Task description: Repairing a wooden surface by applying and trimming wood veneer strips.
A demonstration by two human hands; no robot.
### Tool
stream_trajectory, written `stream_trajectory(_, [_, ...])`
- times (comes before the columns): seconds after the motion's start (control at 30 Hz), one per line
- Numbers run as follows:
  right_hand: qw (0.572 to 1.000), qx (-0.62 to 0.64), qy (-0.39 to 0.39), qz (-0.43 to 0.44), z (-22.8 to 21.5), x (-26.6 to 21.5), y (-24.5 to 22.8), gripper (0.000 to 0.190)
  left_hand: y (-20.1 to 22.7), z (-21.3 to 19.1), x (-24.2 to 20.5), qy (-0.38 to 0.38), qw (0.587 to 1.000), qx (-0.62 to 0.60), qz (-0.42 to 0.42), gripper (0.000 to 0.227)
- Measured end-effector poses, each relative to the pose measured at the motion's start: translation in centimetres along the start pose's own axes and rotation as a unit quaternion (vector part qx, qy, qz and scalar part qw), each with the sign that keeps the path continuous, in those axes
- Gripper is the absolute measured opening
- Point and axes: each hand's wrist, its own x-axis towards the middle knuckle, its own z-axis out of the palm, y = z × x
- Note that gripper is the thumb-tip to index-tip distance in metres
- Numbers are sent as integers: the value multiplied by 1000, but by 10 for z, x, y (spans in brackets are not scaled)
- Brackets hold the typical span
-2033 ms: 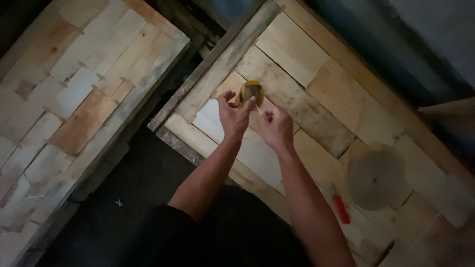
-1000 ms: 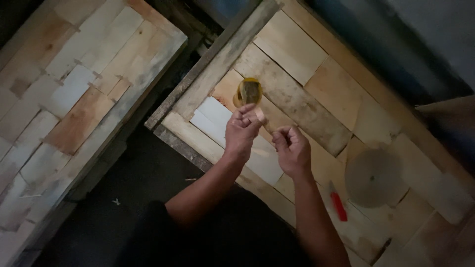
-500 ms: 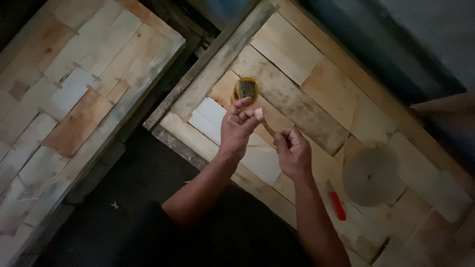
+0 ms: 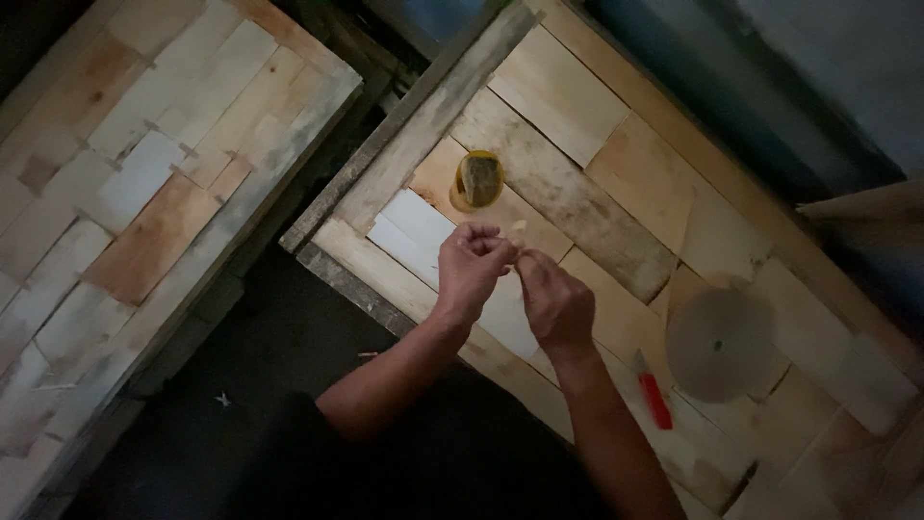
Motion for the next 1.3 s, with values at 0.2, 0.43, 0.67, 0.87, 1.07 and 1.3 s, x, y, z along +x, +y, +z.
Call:
stream_trajectory(0.2, [986, 105, -13, 128, 1, -2, -8, 18, -10, -5, 8, -15, 991, -124, -38, 17])
stream_trajectory(0.43, [799, 454, -23, 395, 24, -14, 13, 16, -4, -9, 8, -41, 989, -128, -58, 16])
stream_trajectory(0.67, [830, 374, -77, 406, 13, -12, 16, 15, 9, -15, 12, -71, 986, -125, -79, 29])
stream_trajectory(0.87, [859, 298, -110, 401, -2, 0, 6, 17, 20, -20, 12, -110, 990, 71, 46, 23])
stream_trajectory(1.07, [863, 292, -111, 396, 4, 17, 4, 18, 42, -34, 20, -44, 972, 203, 110, 29])
stream_trajectory(1.3, [882, 287, -93, 362, 37, 52, 14, 22, 25, -57, 51, 108, 962, 75, 240, 45])
